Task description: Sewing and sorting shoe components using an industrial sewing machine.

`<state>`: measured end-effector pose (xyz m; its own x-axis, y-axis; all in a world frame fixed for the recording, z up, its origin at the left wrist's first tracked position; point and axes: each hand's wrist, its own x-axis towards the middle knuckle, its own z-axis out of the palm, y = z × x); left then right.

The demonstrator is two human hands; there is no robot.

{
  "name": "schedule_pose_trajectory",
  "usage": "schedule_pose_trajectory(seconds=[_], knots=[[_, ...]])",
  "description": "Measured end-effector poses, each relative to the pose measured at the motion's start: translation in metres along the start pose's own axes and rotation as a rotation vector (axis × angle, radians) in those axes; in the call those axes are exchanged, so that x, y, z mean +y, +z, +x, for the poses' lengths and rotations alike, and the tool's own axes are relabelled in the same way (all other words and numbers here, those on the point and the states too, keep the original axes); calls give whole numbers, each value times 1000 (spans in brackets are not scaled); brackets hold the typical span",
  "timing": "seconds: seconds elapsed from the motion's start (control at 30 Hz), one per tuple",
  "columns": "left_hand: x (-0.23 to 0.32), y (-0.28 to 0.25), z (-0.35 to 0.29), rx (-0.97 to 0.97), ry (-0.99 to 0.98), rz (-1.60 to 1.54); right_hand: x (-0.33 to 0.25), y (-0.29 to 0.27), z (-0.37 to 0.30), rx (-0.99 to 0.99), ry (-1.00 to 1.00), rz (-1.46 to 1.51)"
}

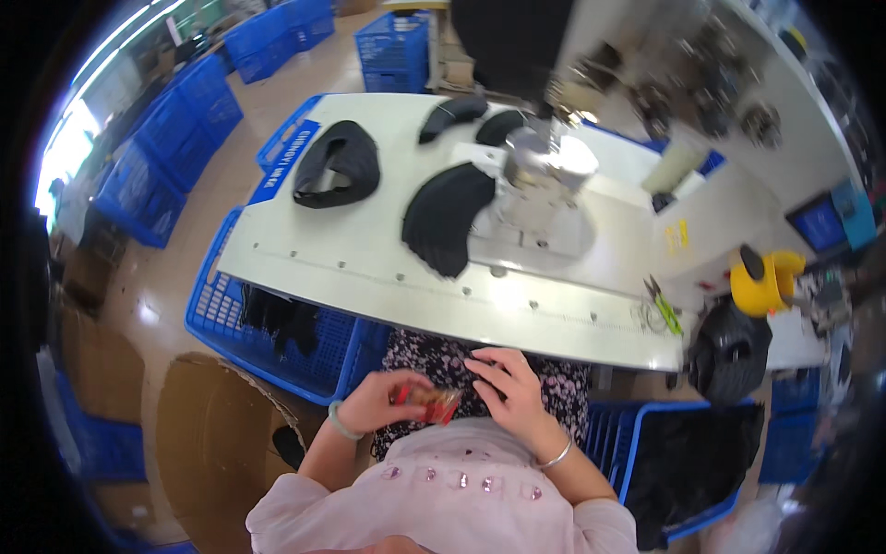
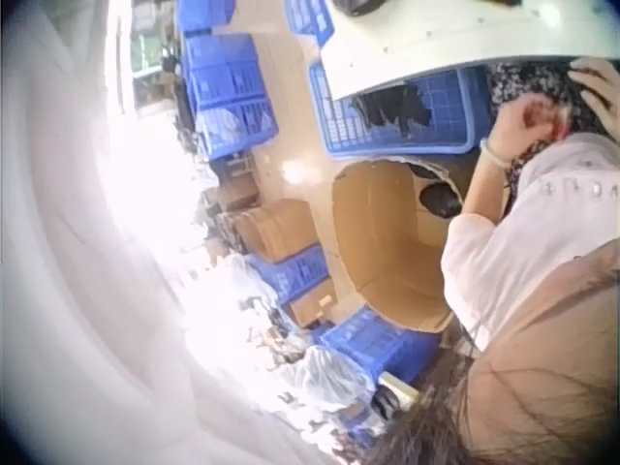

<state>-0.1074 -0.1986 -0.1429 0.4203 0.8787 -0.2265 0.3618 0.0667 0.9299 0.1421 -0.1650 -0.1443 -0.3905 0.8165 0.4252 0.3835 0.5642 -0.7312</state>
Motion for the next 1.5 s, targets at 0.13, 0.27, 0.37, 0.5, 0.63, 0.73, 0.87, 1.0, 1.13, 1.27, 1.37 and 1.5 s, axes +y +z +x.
schedule_pose_trajectory(seconds=[0.13,0.27,0.37,0.5,0.63,0.73,0.87,1.0,1.13,1.27,1.37,1.5], knots=[[32,30,32,14,271,-206,5,-17,-19,9,245,530],[50,56,53,178,908,391,9,-39,-31,96,334,783],[57,64,62,173,1136,692,11,-53,-38,-16,196,623],[63,70,64,84,1133,772,6,-64,-35,68,169,618],[68,72,66,26,1133,827,-2,-69,-31,10,129,523],[71,73,65,-53,1068,884,-9,-66,-23,-50,-45,117],[71,76,70,-94,1009,931,-5,-63,-24,-61,5,321],[77,81,71,-90,984,989,2,-64,-27,-79,70,462],[78,84,75,-124,911,957,9,-64,-26,-120,168,610],[87,81,80,-123,918,891,16,-67,-26,-102,128,523],[95,80,84,-39,912,827,15,-71,-21,104,301,671],[110,73,105,65,845,838,30,-77,-18,345,242,855]])
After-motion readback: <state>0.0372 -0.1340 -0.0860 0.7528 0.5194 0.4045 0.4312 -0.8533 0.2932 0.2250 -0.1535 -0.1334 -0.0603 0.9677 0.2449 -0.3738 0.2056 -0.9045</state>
